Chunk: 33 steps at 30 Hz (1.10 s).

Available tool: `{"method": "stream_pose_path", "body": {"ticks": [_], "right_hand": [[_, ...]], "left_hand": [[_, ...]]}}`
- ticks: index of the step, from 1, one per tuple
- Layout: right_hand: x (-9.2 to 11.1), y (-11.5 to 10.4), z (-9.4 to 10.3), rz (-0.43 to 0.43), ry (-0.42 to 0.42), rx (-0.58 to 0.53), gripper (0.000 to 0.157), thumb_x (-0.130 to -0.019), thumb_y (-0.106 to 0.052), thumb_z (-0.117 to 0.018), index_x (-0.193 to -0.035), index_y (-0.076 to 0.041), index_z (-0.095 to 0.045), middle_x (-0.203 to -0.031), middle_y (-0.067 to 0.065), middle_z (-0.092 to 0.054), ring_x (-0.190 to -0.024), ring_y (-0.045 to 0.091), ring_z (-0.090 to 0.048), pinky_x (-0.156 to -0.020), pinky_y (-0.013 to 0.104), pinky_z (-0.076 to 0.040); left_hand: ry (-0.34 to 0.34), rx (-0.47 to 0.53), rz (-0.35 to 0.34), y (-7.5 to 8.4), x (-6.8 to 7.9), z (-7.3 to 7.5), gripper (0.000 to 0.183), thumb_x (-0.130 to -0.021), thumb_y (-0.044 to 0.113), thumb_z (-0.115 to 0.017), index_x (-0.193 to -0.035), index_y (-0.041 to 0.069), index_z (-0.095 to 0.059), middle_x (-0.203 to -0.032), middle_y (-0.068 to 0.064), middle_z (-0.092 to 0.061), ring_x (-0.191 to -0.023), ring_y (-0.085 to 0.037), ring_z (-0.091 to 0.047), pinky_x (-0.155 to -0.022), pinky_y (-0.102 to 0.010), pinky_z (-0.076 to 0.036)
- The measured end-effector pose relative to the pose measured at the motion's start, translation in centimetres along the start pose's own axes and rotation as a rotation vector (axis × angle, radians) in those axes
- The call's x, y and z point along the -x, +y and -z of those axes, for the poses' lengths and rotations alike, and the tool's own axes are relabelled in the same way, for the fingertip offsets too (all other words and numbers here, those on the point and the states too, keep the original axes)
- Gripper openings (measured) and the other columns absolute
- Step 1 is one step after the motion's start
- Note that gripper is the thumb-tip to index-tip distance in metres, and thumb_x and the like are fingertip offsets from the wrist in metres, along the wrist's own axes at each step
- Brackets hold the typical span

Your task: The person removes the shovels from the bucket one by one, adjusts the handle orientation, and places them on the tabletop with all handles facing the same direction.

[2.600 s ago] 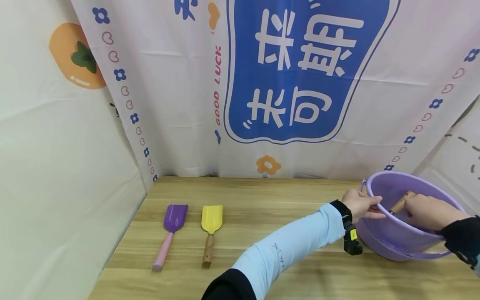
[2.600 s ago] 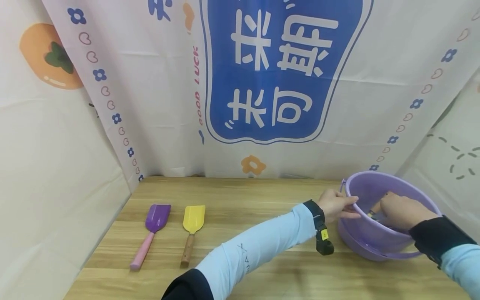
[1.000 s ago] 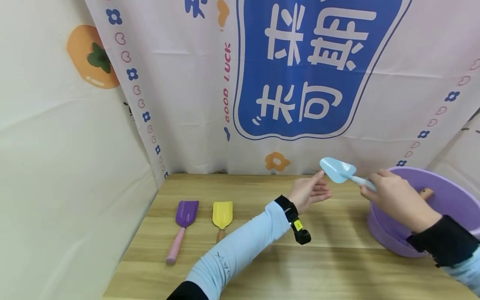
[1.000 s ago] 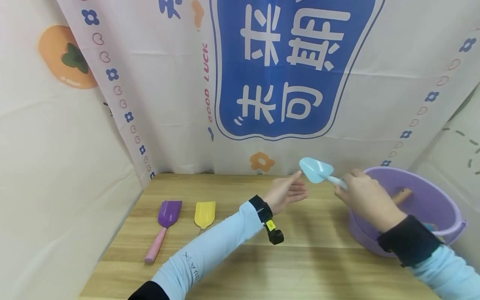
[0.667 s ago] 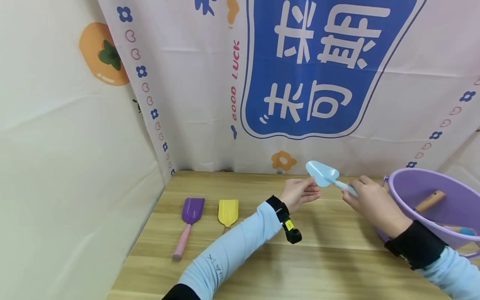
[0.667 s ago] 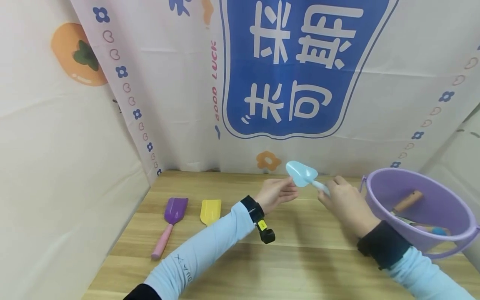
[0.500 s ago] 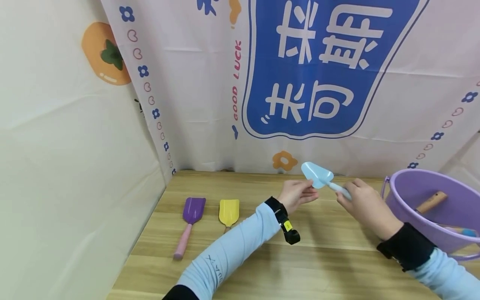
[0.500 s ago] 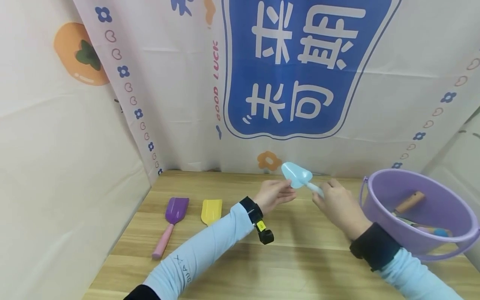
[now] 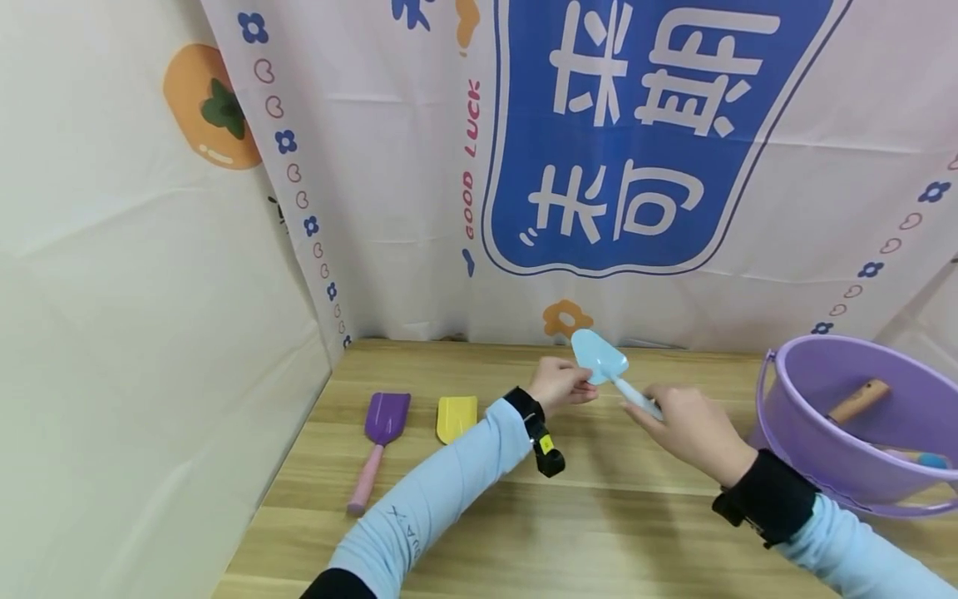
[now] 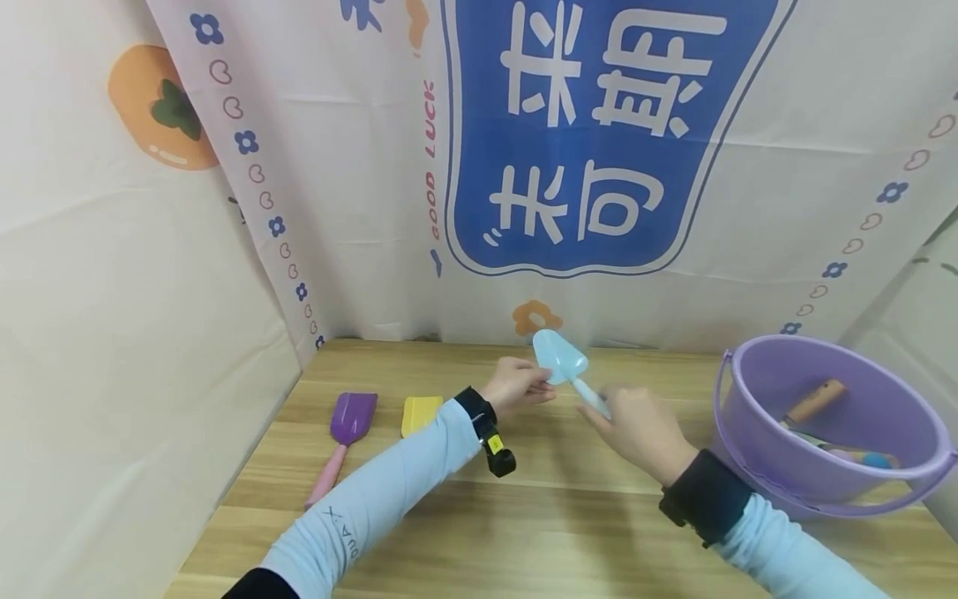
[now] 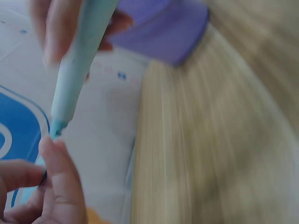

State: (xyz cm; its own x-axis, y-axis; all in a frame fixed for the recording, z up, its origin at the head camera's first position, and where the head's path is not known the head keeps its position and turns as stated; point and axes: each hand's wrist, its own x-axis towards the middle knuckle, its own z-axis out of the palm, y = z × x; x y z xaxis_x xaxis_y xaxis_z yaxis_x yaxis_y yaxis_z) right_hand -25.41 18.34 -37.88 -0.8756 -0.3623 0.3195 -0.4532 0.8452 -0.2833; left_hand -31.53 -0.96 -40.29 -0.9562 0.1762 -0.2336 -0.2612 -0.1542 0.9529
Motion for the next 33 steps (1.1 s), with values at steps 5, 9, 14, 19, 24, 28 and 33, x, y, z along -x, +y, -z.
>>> {"method": "stream_pose_path", "body": {"ticks": [5, 9, 14, 19, 24, 28, 33], "right_hand": [[-0.1, -1.2, -1.3, -0.056, -0.099, -0.126, 0.050, -0.086, -0.051, -0.058, -0.095, -0.003, -0.065, -0.060, -0.006, -0.054, -0.046, 0.007, -0.047, -0.038, 0.023, -0.041], [-0.1, -2.1, -3.5, -0.088, -0.210, -0.326, 0.043, -0.085, -0.047, -0.062, -0.087, -0.005, -0.066, -0.060, -0.004, -0.058, -0.047, 0.011, -0.052, -0.041, 0.025, -0.047], [-0.1, -3.3, -6.3, -0.164, -0.408, -0.567, 0.035, -0.085, -0.042, -0.065, -0.080, -0.007, -0.066, -0.058, 0.002, -0.060, -0.047, 0.016, -0.056, -0.045, 0.037, -0.054], [-0.5, -4.5, -8.3, -0.195, -0.463, -0.667, 0.032, -0.085, -0.036, -0.066, -0.076, -0.005, -0.065, -0.059, 0.005, -0.061, -0.046, 0.015, -0.057, -0.047, 0.042, -0.056], [-0.9, -5.7, -10.3, -0.177, -0.494, -0.723, 0.033, -0.085, -0.034, -0.066, -0.074, -0.004, -0.064, -0.059, 0.005, -0.061, -0.044, 0.012, -0.057, -0.046, 0.039, -0.056], [-1.0, -6.5, -11.8, -0.176, -0.532, -0.758, 0.031, -0.086, -0.032, -0.066, -0.073, -0.004, -0.064, -0.057, 0.005, -0.061, -0.043, 0.011, -0.056, -0.045, 0.037, -0.056], [-1.1, -7.0, -13.2, -0.200, -0.550, -0.746, 0.031, -0.085, -0.032, -0.067, -0.070, -0.005, -0.065, -0.055, 0.004, -0.062, -0.042, 0.010, -0.057, -0.044, 0.033, -0.055]], "left_hand": [[-0.003, -0.239, 0.019, 0.1, 0.2, 3.2, 0.013, -0.086, 0.001, -0.062, -0.091, -0.010, -0.065, -0.068, -0.015, -0.065, -0.056, -0.015, -0.063, -0.066, -0.031, -0.059], [-0.029, -0.368, 0.058, -0.2, 0.6, 5.4, 0.012, -0.087, 0.001, -0.062, -0.089, -0.010, -0.065, -0.069, -0.016, -0.065, -0.054, -0.015, -0.062, -0.071, -0.035, -0.058], [-0.055, -0.448, 0.068, -1.1, 0.9, 6.9, 0.010, -0.087, 0.000, -0.061, -0.086, -0.009, -0.065, -0.066, -0.014, -0.064, -0.053, -0.016, -0.062, -0.079, -0.045, -0.055], [-0.041, -0.539, 0.065, -2.0, 0.6, 8.3, 0.011, -0.086, 0.003, -0.063, -0.079, -0.006, -0.065, -0.063, -0.011, -0.064, -0.056, -0.020, -0.065, -0.078, -0.047, -0.055], [0.034, -0.739, -0.004, -2.5, 1.0, 9.9, 0.011, -0.082, 0.005, -0.069, -0.074, -0.003, -0.068, -0.062, -0.012, -0.065, -0.062, -0.026, -0.067, -0.069, -0.040, -0.058], [0.079, -0.858, -0.050, -3.0, 1.6, 10.6, 0.013, -0.079, 0.001, -0.070, -0.067, -0.005, -0.068, -0.060, -0.014, -0.065, -0.061, -0.030, -0.067, -0.054, -0.027, -0.056], [0.122, -0.945, -0.039, -3.4, 2.2, 10.9, 0.017, -0.079, 0.000, -0.069, -0.063, -0.005, -0.065, -0.062, -0.017, -0.065, -0.061, -0.029, -0.067, -0.045, -0.016, -0.044]]}}
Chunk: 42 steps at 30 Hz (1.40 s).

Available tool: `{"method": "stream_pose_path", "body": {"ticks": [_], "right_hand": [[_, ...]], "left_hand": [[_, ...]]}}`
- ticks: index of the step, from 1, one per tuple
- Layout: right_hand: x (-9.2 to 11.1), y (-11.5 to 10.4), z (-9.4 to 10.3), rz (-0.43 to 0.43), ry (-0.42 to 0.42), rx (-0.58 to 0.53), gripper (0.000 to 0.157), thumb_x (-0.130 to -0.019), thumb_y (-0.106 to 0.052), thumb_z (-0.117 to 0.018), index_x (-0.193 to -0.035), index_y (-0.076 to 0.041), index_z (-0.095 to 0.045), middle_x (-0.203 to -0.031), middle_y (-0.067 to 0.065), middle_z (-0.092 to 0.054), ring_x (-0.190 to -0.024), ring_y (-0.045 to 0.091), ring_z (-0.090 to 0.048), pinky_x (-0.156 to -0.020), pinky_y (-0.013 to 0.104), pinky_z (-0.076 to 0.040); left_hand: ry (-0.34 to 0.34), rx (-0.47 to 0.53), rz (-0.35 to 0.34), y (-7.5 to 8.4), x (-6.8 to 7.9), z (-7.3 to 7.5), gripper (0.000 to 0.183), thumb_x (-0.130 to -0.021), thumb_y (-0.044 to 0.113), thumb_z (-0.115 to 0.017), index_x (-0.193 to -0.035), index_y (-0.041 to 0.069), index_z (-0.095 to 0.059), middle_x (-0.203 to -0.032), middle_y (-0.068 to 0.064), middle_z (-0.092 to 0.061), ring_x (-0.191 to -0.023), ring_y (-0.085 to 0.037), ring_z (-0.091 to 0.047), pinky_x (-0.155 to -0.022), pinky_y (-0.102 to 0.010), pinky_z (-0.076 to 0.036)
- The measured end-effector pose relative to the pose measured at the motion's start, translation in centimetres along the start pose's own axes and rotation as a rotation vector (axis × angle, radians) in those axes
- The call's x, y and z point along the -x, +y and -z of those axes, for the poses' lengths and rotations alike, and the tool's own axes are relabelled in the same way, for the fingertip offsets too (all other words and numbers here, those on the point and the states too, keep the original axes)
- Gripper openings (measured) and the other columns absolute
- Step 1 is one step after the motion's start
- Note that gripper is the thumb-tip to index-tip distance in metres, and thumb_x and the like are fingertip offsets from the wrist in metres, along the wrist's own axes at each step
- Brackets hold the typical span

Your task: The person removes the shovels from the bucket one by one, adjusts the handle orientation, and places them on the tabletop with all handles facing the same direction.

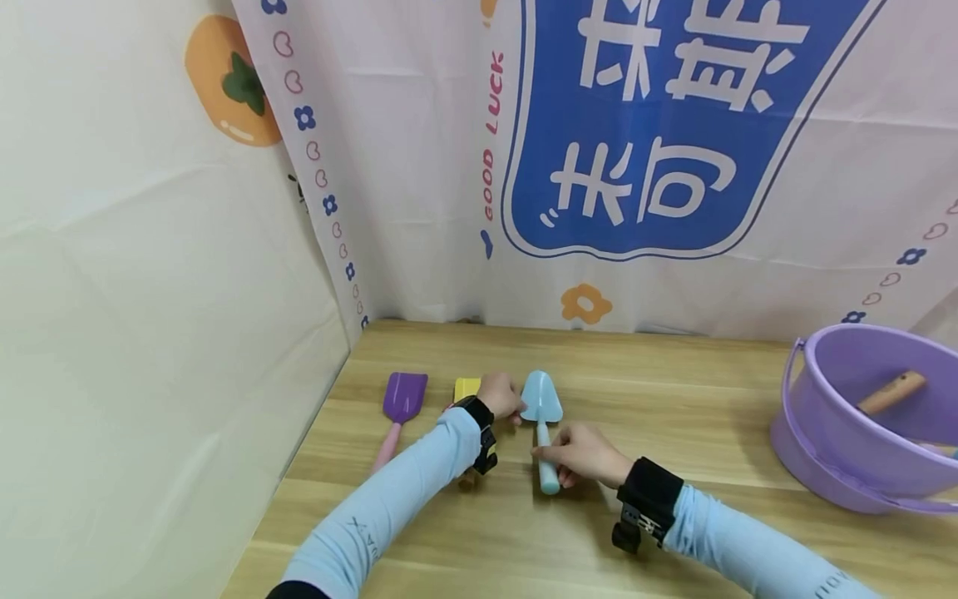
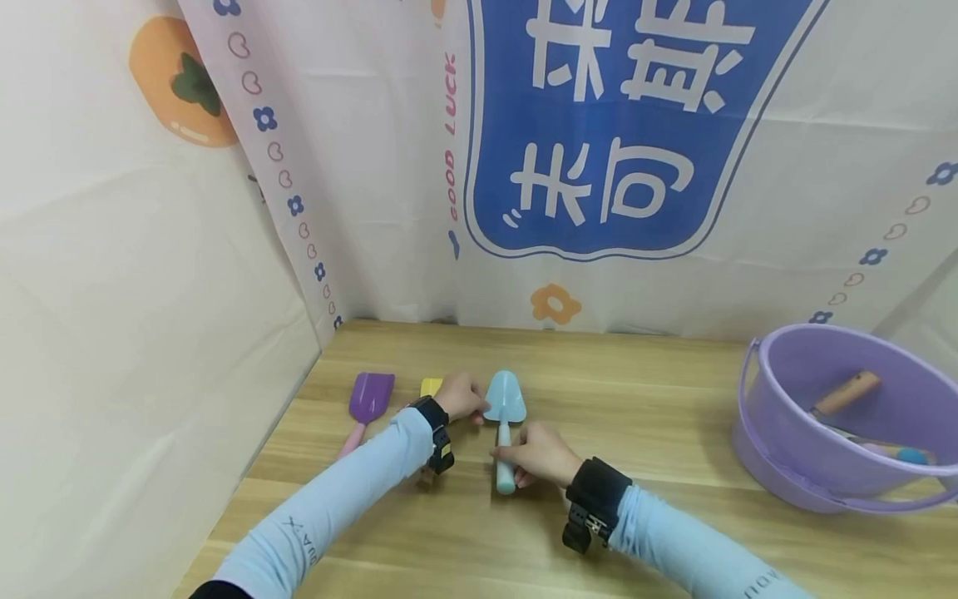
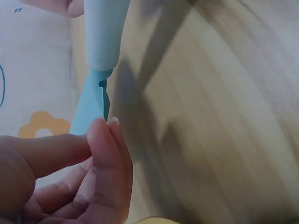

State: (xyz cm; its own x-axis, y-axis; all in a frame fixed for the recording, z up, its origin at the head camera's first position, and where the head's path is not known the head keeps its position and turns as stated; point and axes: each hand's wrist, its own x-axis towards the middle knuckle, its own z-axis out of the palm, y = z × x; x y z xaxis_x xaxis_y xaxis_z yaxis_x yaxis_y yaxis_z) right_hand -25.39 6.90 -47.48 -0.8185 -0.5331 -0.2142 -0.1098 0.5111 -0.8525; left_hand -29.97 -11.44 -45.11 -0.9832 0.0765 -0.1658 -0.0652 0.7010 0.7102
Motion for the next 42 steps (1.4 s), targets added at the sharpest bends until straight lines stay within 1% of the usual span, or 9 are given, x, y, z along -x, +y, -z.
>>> {"method": "stream_pose_path", "body": {"ticks": [4, 10, 13, 17, 22, 25, 32, 39, 42], "right_hand": [[-0.2, 0.4, -0.1, -0.009, -0.003, -0.013, 0.031, -0.084, -0.032, -0.067, -0.070, -0.005, -0.065, -0.055, 0.004, -0.061, -0.043, 0.010, -0.056, -0.043, 0.030, -0.055], [-0.3, 0.8, -0.4, -0.019, -0.002, -0.015, 0.032, -0.084, -0.034, -0.068, -0.071, -0.005, -0.067, -0.055, 0.003, -0.061, -0.043, 0.010, -0.056, -0.042, 0.028, -0.054], [-0.3, 0.8, -0.5, -0.019, 0.001, -0.019, 0.033, -0.083, -0.035, -0.068, -0.071, -0.005, -0.067, -0.054, 0.002, -0.061, -0.042, 0.010, -0.056, -0.042, 0.028, -0.054], [-0.2, 0.9, -0.7, -0.028, -0.002, -0.034, 0.034, -0.082, -0.036, -0.069, -0.071, -0.005, -0.066, -0.053, 0.002, -0.060, -0.041, 0.010, -0.056, -0.041, 0.029, -0.053], [-0.2, 0.9, -0.9, -0.056, -0.009, -0.049, 0.036, -0.082, -0.040, -0.069, -0.072, -0.006, -0.066, -0.055, 0.005, -0.062, -0.040, 0.010, -0.056, -0.041, 0.030, -0.054], [-0.2, 0.9, -0.9, -0.061, -0.010, -0.052, 0.037, -0.082, -0.041, -0.068, -0.073, -0.005, -0.065, -0.056, 0.006, -0.062, -0.040, 0.011, -0.056, -0.041, 0.030, -0.054], [-0.2, 1.0, -0.9, -0.064, -0.013, -0.040, 0.038, -0.082, -0.042, -0.067, -0.074, -0.006, -0.064, -0.055, 0.005, -0.062, -0.041, 0.011, -0.056, -0.041, 0.030, -0.054], [-0.1, 1.0, -0.8, -0.052, -0.017, -0.047, 0.040, -0.083, -0.043, -0.066, -0.073, -0.005, -0.063, -0.056, 0.006, -0.062, -0.041, 0.011, -0.056, -0.041, 0.031, -0.054], [0.0, 1.1, -0.7, -0.056, -0.022, -0.043, 0.043, -0.083, -0.046, -0.065, -0.074, -0.004, -0.062, -0.058, 0.007, -0.063, -0.041, 0.012, -0.056, -0.042, 0.031, -0.054]], "left_hand": [[0.009, -0.066, 0.020, -0.2, -0.2, -0.5, 0.018, -0.079, 0.000, -0.069, -0.062, -0.003, -0.063, -0.061, -0.016, -0.066, -0.059, -0.026, -0.067, -0.044, -0.014, -0.041], [-0.001, -0.056, 0.064, -0.7, -0.7, -1.2, 0.028, -0.077, -0.001, -0.070, -0.054, 0.002, -0.056, -0.059, -0.015, -0.064, -0.056, -0.026, -0.067, -0.037, -0.014, -0.040], [0.004, -0.079, 0.052, -0.8, -0.8, -1.3, 0.035, -0.078, -0.001, -0.070, -0.049, 0.005, -0.051, -0.055, -0.014, -0.063, -0.055, -0.026, -0.066, -0.037, -0.015, -0.040], [0.004, -0.121, 0.039, -0.5, -0.6, -1.3, 0.039, -0.078, -0.002, -0.068, -0.047, 0.006, -0.047, -0.046, -0.009, -0.058, -0.052, -0.024, -0.065, -0.037, -0.015, -0.038], [0.013, -0.226, -0.009, 0.1, -0.3, -1.5, 0.044, -0.079, -0.003, -0.063, -0.044, 0.009, -0.040, -0.038, 0.001, -0.046, -0.040, -0.015, -0.058, -0.035, -0.014, -0.035], [0.008, -0.258, -0.015, 0.2, -0.4, -1.6, 0.042, -0.080, -0.002, -0.063, -0.044, 0.009, -0.044, -0.037, 0.002, -0.046, -0.038, -0.011, -0.056, -0.038, -0.013, -0.038], [-0.015, -0.231, 0.020, 0.2, -0.4, -1.4, 0.032, -0.081, -0.002, -0.064, -0.052, 0.003, -0.052, -0.039, -0.001, -0.051, -0.043, -0.016, -0.061, -0.039, -0.015, -0.040], [-0.027, -0.181, 0.031, -0.2, -0.5, -1.4, 0.026, -0.081, -0.005, -0.060, -0.056, 0.002, -0.055, -0.047, -0.008, -0.059, -0.048, -0.021, -0.064, -0.036, -0.015, -0.040], [-0.024, -0.174, 0.021, -0.3, -0.4, -1.3, 0.025, -0.081, -0.005, -0.059, -0.057, 0.001, -0.056, -0.051, -0.012, -0.061, -0.050, -0.024, -0.065, -0.036, -0.016, -0.041]]}}
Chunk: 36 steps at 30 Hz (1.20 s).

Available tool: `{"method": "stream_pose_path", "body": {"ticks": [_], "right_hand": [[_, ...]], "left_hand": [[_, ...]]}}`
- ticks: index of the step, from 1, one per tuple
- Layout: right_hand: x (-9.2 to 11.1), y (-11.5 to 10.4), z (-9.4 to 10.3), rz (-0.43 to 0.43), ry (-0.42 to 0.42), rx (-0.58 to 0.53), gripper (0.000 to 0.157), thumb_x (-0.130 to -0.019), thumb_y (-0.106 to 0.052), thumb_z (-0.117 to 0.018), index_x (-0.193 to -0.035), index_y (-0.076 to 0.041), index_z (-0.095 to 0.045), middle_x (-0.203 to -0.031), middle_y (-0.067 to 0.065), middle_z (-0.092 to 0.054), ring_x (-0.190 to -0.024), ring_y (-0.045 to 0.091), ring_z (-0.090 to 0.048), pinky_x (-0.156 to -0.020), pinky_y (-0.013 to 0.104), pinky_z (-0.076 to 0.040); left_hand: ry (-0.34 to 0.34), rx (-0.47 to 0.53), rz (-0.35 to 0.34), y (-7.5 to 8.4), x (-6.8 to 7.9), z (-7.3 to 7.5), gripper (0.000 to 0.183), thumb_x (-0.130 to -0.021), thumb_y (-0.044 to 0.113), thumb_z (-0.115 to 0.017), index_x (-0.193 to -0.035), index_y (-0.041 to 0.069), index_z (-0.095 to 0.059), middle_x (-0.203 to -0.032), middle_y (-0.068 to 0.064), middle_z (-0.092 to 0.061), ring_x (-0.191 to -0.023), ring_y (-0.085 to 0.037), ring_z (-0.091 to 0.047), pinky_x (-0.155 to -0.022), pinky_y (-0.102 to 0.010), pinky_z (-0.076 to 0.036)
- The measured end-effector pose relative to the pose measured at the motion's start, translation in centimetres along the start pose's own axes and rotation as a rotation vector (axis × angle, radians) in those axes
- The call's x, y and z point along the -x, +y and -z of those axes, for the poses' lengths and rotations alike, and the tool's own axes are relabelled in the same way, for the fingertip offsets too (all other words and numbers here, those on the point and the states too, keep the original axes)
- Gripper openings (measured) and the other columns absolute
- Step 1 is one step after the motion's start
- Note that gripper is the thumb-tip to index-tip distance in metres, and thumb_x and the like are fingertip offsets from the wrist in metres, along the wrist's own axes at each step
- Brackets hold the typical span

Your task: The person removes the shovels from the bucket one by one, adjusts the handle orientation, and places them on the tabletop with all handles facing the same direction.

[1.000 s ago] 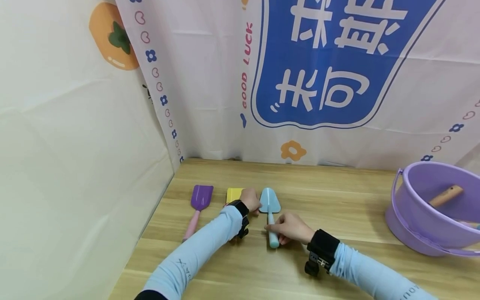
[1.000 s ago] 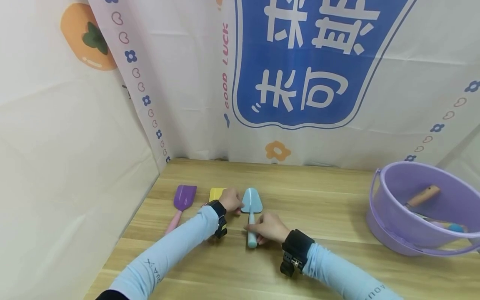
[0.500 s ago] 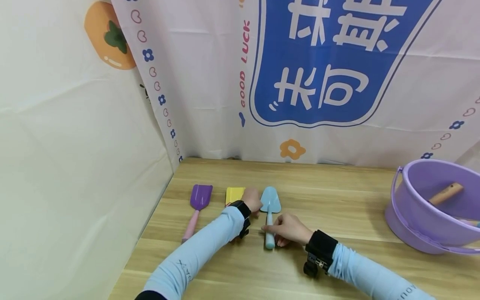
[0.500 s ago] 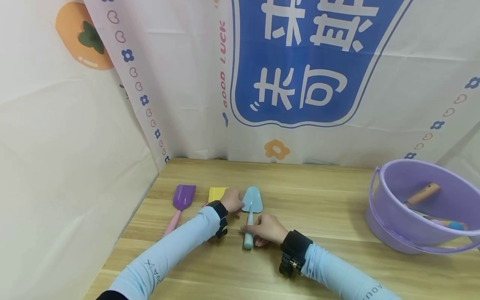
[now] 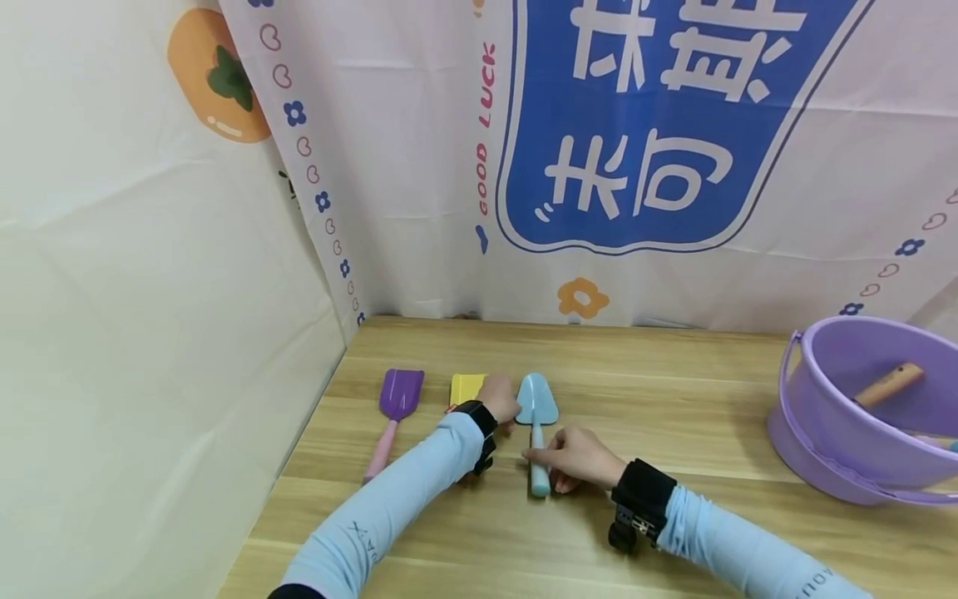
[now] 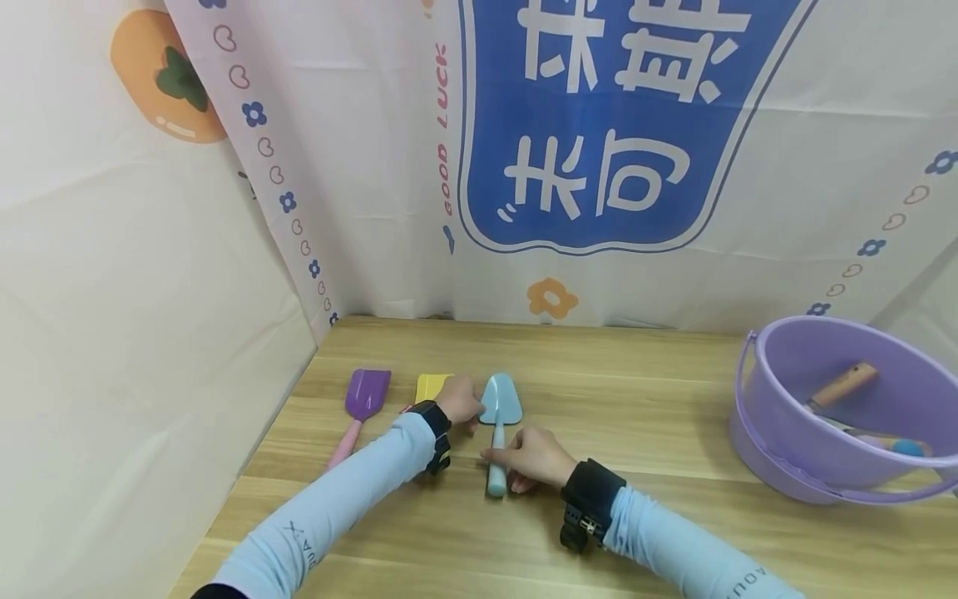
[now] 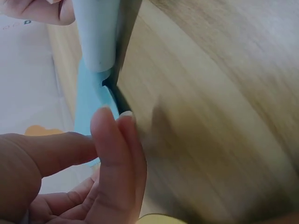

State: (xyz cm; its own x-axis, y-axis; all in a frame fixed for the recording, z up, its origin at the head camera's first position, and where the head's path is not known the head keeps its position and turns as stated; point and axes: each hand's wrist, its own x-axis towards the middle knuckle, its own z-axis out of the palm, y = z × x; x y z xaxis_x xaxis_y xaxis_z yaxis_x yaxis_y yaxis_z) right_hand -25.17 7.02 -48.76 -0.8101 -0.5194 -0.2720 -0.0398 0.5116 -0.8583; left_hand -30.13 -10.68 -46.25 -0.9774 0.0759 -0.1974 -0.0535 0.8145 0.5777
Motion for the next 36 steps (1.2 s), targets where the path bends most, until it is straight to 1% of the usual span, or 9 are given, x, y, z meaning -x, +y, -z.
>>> {"method": "stream_pose_path", "body": {"ticks": [6, 11, 15, 18, 22, 27, 29, 32, 36], "right_hand": [[0.5, -0.5, 1.4, 0.022, 0.018, 0.056, 0.051, -0.085, -0.050, -0.060, -0.077, 0.000, -0.061, -0.062, 0.010, -0.064, -0.044, 0.018, -0.058, -0.044, 0.036, -0.055], [1.9, -1.9, 4.4, 0.053, 0.056, 0.165, 0.049, -0.085, -0.048, -0.061, -0.081, 0.001, -0.061, -0.065, 0.015, -0.062, -0.051, 0.027, -0.059, -0.045, 0.037, -0.053], [3.1, -3.1, 7.5, 0.097, 0.096, 0.294, 0.040, -0.087, -0.044, -0.061, -0.085, -0.004, -0.061, -0.068, 0.008, -0.060, -0.057, 0.025, -0.057, -0.048, 0.033, -0.050], [4.1, -3.8, 10.1, 0.142, 0.147, 0.402, 0.036, -0.088, -0.044, -0.059, -0.087, -0.008, -0.061, -0.071, 0.001, -0.059, -0.061, 0.017, -0.054, -0.053, 0.029, -0.048], [5.7, -4.4, 13.5, 0.205, 0.229, 0.517, 0.033, -0.088, -0.043, -0.060, -0.087, -0.010, -0.063, -0.076, -0.002, -0.061, -0.068, 0.012, -0.056, -0.060, 0.028, -0.050], [8.1, -4.2, 17.4, 0.308, 0.370, 0.660, 0.028, -0.086, -0.039, -0.064, -0.088, -0.011, -0.066, -0.082, -0.002, -0.065, -0.079, 0.016, -0.062, -0.070, 0.035, -0.054], [9.3, -4.1, 18.9, 0.318, 0.411, 0.693, 0.030, -0.086, -0.039, -0.065, -0.092, -0.009, -0.066, -0.087, 0.001, -0.066, -0.083, 0.021, -0.064, -0.072, 0.039, -0.055], [11.3, -4.2, 21.1, 0.283, 0.443, 0.706, 0.034, -0.087, -0.039, -0.064, -0.099, -0.007, -0.066, -0.095, 0.007, -0.067, -0.088, 0.025, -0.063, -0.074, 0.043, -0.055], [13.7, -4.7, 23.6, 0.224, 0.470, 0.723, 0.032, -0.089, -0.036, -0.061, -0.102, -0.007, -0.065, -0.096, 0.008, -0.067, -0.090, 0.028, -0.062, -0.077, 0.049, -0.052]], "left_hand": [[0.029, -0.024, -0.039, 0.7, 0.2, 0.8, 0.039, -0.085, 0.006, -0.062, -0.048, 0.005, -0.053, -0.042, -0.006, -0.054, -0.050, -0.026, -0.064, -0.038, -0.017, -0.040], [0.028, 0.053, -0.089, 2.5, -0.3, 1.5, 0.049, -0.089, 0.019, -0.063, -0.045, 0.012, -0.044, -0.037, 0.003, -0.040, -0.039, -0.017, -0.056, -0.033, -0.017, -0.038], [0.024, 0.154, -0.142, 4.4, -0.4, 2.3, 0.041, -0.091, 0.024, -0.060, -0.054, 0.007, -0.054, -0.044, 0.002, -0.047, -0.039, -0.012, -0.053, -0.038, -0.021, -0.047], [0.040, 0.225, -0.176, 6.1, -0.3, 2.9, 0.033, -0.092, 0.026, -0.058, -0.070, 0.003, -0.064, -0.055, -0.003, -0.057, -0.044, -0.012, -0.057, -0.046, -0.023, -0.053], [0.072, 0.297, -0.209, 8.5, -0.1, 3.3, 0.030, -0.093, 0.029, -0.058, -0.086, 0.001, -0.066, -0.069, -0.010, -0.064, -0.049, -0.013, -0.059, -0.047, -0.021, -0.053], [0.102, 0.307, -0.298, 11.4, -0.3, 2.7, 0.032, -0.093, 0.031, -0.057, -0.093, 0.000, -0.065, -0.071, -0.010, -0.065, -0.046, -0.013, -0.057, -0.044, -0.020, -0.051], [0.108, 0.300, -0.333, 12.5, -0.4, 2.3, 0.033, -0.093, 0.032, -0.056, -0.095, 0.000, -0.066, -0.069, -0.008, -0.065, -0.046, -0.012, -0.056, -0.044, -0.020, -0.050], [0.097, 0.318, -0.369, 14.2, -0.5, 1.6, 0.035, -0.094, 0.033, -0.055, -0.099, 0.000, -0.066, -0.069, -0.007, -0.065, -0.048, -0.011, -0.056, -0.046, -0.020, -0.050], [0.077, 0.366, -0.414, 16.3, -0.5, 0.7, 0.034, -0.094, 0.033, -0.054, -0.097, 0.001, -0.066, -0.065, -0.005, -0.062, -0.050, -0.011, -0.056, -0.047, -0.019, -0.049]]}}
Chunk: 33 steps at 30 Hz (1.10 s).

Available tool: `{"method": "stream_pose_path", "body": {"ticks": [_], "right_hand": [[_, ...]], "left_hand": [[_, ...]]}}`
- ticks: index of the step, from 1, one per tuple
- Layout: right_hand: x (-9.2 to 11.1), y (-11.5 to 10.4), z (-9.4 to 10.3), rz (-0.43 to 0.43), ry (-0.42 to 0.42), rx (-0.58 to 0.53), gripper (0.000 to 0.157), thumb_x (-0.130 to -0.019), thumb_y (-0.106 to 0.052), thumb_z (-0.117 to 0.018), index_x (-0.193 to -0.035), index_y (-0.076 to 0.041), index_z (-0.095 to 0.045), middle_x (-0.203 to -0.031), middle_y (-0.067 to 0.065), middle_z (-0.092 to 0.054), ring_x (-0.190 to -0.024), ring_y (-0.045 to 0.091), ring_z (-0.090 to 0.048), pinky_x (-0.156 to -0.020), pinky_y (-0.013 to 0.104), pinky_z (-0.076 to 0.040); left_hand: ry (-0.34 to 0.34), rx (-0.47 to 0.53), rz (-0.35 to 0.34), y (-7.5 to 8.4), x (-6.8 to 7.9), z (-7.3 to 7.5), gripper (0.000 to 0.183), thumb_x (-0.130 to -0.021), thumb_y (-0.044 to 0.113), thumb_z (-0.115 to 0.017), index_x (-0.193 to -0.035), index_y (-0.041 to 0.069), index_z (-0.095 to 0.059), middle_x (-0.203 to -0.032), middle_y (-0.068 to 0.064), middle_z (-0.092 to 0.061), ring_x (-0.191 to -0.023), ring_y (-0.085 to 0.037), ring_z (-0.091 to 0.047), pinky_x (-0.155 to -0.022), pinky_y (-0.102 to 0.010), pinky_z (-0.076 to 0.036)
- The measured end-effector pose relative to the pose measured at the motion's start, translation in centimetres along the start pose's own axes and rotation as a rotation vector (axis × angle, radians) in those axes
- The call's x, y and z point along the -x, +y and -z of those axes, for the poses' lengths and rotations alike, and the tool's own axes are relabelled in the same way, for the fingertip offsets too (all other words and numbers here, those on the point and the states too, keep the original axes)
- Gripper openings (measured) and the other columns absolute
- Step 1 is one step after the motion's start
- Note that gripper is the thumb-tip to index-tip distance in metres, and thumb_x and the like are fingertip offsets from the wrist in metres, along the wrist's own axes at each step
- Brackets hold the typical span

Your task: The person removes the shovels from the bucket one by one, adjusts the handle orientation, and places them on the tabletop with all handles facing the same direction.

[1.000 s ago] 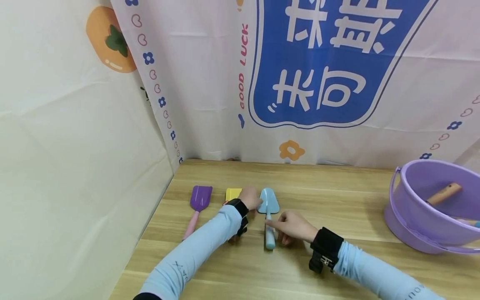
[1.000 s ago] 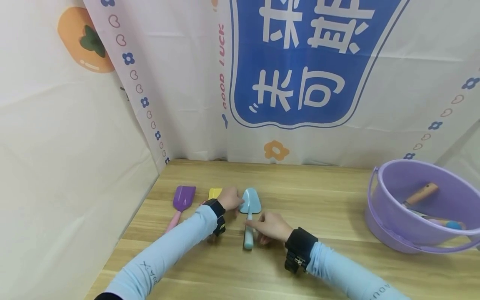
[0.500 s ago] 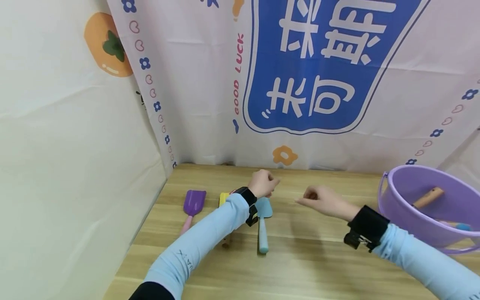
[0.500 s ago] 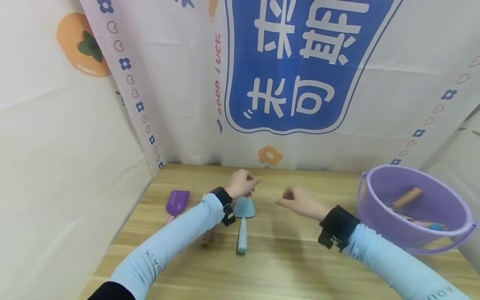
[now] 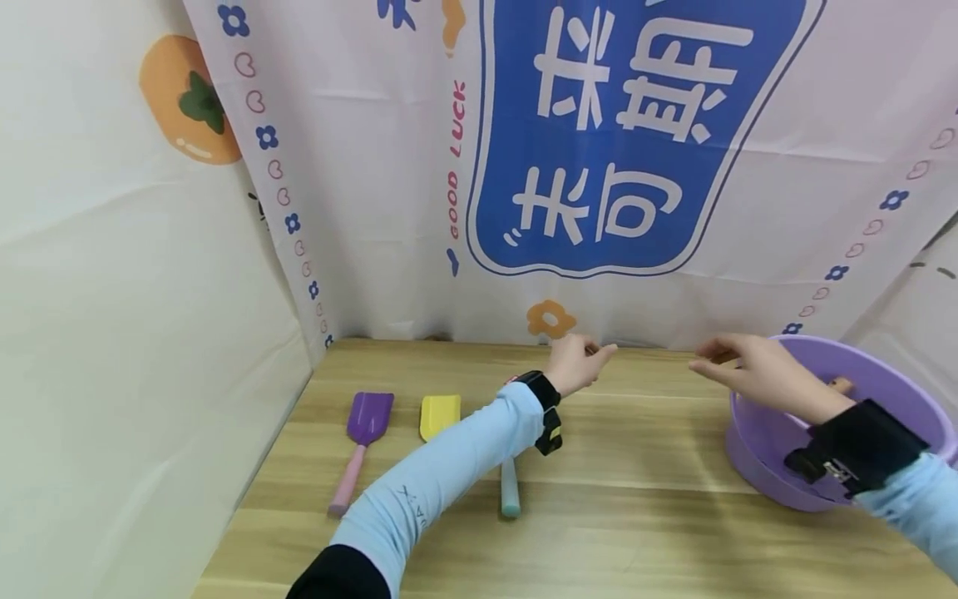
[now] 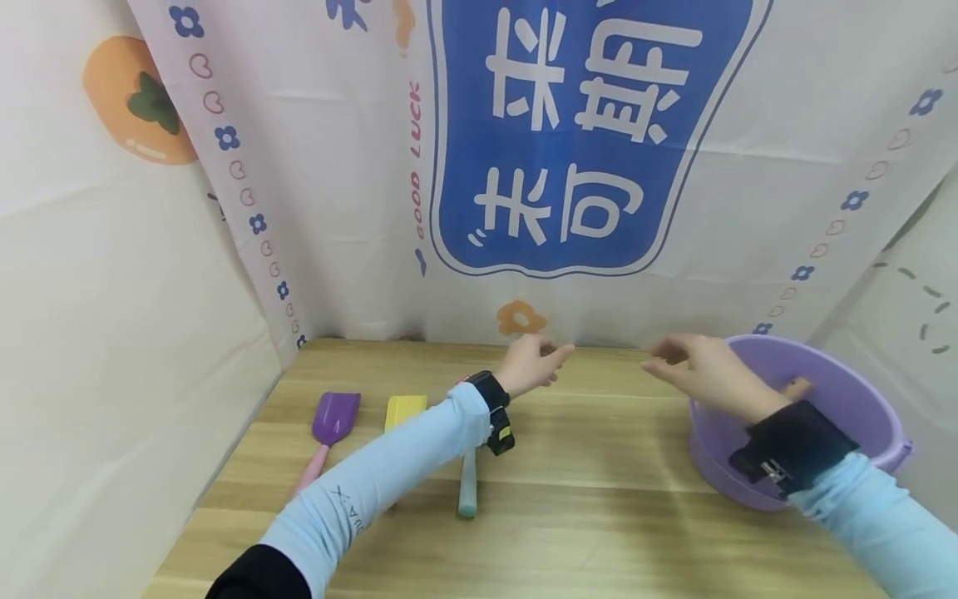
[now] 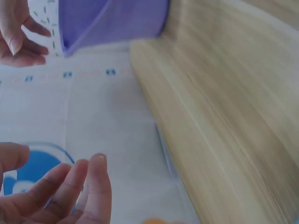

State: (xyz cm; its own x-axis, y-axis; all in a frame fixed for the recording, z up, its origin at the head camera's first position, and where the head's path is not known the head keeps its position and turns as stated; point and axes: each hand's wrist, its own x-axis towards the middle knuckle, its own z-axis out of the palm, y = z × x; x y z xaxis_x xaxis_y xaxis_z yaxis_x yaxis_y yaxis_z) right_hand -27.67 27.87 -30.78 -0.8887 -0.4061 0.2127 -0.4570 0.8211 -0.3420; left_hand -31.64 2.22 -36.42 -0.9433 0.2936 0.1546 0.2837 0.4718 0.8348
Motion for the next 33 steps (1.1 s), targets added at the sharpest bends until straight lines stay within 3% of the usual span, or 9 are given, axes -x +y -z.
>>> {"method": "stream_pose_path", "body": {"ticks": [5, 11, 13, 19, 22, 26, 30, 33], "right_hand": [[0.9, 2.5, 2.0, -0.073, -0.051, 0.040, 0.032, -0.092, -0.032, -0.058, -0.107, -0.004, -0.062, -0.097, 0.009, -0.066, -0.093, 0.033, -0.061, -0.078, 0.052, -0.051], [2.4, 5.7, 2.6, -0.062, -0.129, 0.043, 0.026, -0.090, -0.014, -0.060, -0.108, 0.005, -0.059, -0.097, 0.015, -0.064, -0.077, 0.021, -0.064, -0.067, 0.032, -0.055], [2.8, 6.8, 2.6, -0.061, -0.166, 0.033, 0.028, -0.089, -0.011, -0.060, -0.109, 0.009, -0.057, -0.098, 0.021, -0.063, -0.075, 0.021, -0.065, -0.066, 0.032, -0.056], [3.8, 9.6, 1.9, -0.022, -0.190, 0.158, 0.044, -0.078, -0.017, -0.072, -0.110, 0.009, -0.057, -0.095, 0.019, -0.066, -0.092, 0.041, -0.060, -0.081, 0.055, -0.048], [4.5, 10.4, 1.1, -0.008, -0.202, 0.184, 0.051, -0.074, -0.019, -0.074, -0.112, 0.008, -0.056, -0.092, 0.010, -0.068, -0.097, 0.042, -0.056, -0.085, 0.054, -0.044], [5.3, 11.1, -0.3, 0.021, -0.228, 0.166, 0.049, -0.072, -0.007, -0.070, -0.114, 0.011, -0.054, -0.087, 0.001, -0.069, -0.095, 0.037, -0.052, -0.082, 0.047, -0.043], [5.7, 11.7, -1.2, -0.001, -0.271, 0.106, 0.046, -0.071, 0.004, -0.061, -0.115, 0.016, -0.050, -0.095, 0.014, -0.067, -0.094, 0.039, -0.055, -0.082, 0.050, -0.047], [5.6, 12.0, -1.3, -0.055, -0.308, 0.076, 0.040, -0.078, 0.003, -0.057, -0.115, 0.017, -0.050, -0.102, 0.026, -0.062, -0.097, 0.045, -0.056, -0.085, 0.057, -0.046]], "left_hand": [[-0.015, 0.076, -0.023, 1.5, -0.4, -2.2, 0.034, -0.094, 0.033, -0.054, -0.100, 0.002, -0.066, -0.068, -0.004, -0.063, -0.055, -0.017, -0.060, -0.048, -0.019, -0.050], [-0.042, 0.136, 0.005, 3.3, -0.5, -4.9, 0.034, -0.093, 0.035, -0.056, -0.100, 0.004, -0.065, -0.071, 0.002, -0.061, -0.061, -0.020, -0.064, -0.049, -0.019, -0.051], [-0.039, 0.165, 0.020, 3.9, -0.7, -5.9, 0.033, -0.092, 0.035, -0.057, -0.099, 0.004, -0.065, -0.072, 0.002, -0.061, -0.060, -0.020, -0.064, -0.048, -0.020, -0.051], [-0.016, 0.277, 0.134, 5.5, -1.5, -9.5, 0.031, -0.090, 0.032, -0.062, -0.096, 0.002, -0.063, -0.067, -0.001, -0.061, -0.054, -0.018, -0.064, -0.048, -0.022, -0.055], [-0.005, 0.320, 0.189, 6.3, -1.6, -11.5, 0.028, -0.088, 0.029, -0.064, -0.092, 0.001, -0.064, -0.065, -0.003, -0.062, -0.055, -0.022, -0.066, -0.048, -0.023, -0.056], [-0.017, 0.393, 0.265, 7.4, -1.6, -13.4, 0.025, -0.087, 0.027, -0.065, -0.087, 0.002, -0.065, -0.065, -0.008, -0.065, -0.058, -0.025, -0.067, -0.049, -0.025, -0.056], [-0.019, 0.494, 0.357, 8.5, -1.6, -14.6, 0.022, -0.086, 0.027, -0.067, -0.081, 0.006, -0.061, -0.064, -0.010, -0.064, -0.057, -0.026, -0.067, -0.053, -0.030, -0.058], [-0.003, 0.535, 0.391, 9.0, -1.7, -15.3, 0.022, -0.084, 0.027, -0.069, -0.076, 0.008, -0.059, -0.061, -0.009, -0.063, -0.056, -0.027, -0.066, -0.054, -0.032, -0.058]]}}
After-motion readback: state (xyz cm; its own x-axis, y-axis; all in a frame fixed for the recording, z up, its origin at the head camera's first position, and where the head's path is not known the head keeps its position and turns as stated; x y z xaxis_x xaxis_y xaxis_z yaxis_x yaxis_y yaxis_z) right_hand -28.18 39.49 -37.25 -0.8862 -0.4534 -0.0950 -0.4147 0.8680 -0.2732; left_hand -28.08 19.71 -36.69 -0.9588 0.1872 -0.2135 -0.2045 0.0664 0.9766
